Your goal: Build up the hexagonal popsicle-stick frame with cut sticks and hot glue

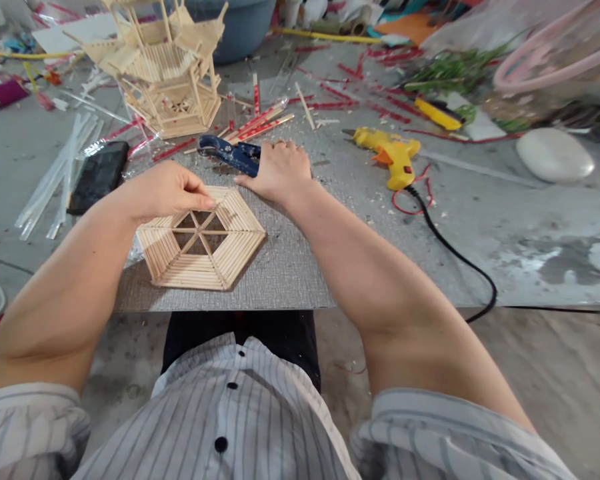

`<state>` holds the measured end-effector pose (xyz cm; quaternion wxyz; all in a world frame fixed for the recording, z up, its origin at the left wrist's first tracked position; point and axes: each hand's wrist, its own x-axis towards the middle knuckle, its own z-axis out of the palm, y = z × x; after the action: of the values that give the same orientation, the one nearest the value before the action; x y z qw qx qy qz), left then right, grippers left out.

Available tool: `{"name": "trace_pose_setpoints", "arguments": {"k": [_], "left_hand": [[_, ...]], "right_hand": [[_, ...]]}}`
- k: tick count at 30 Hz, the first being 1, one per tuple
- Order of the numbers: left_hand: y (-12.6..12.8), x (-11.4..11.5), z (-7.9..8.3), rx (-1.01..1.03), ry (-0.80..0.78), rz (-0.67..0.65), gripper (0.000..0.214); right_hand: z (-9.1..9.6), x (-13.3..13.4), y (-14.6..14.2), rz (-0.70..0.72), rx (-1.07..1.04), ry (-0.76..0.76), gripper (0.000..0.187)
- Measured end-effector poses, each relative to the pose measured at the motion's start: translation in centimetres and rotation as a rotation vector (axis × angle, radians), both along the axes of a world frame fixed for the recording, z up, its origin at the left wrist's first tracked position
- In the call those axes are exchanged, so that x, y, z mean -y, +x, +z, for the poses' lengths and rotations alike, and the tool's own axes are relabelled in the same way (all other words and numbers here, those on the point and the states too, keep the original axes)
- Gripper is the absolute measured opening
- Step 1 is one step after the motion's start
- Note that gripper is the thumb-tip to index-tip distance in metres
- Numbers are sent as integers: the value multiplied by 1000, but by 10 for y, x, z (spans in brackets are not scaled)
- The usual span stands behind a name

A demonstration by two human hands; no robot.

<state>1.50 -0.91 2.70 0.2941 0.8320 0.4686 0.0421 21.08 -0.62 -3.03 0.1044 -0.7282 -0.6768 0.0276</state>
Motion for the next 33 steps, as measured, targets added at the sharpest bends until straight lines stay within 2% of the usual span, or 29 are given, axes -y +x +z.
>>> {"name": "trace_pose_setpoints", "arguments": {"k": [8, 12, 19, 25, 33], "left_hand": [[5, 15, 12, -369, -160, -390, 23], [4, 17, 16, -476, -132, -489, 24], [6, 27, 25, -574, -53, -533, 21], [6, 25, 16, -509, -108, -396, 14], [4, 21, 14, -491, -116, -377, 9]], "right_hand": [[-3, -4, 4, 36, 26, -7, 81], [-3, -4, 4, 37, 30, -8, 80], [-3, -4, 5, 43, 22, -6, 82], [-4, -1, 3, 24, 32, 24, 78], [-10, -5, 7, 46, 14, 86, 73]]}}
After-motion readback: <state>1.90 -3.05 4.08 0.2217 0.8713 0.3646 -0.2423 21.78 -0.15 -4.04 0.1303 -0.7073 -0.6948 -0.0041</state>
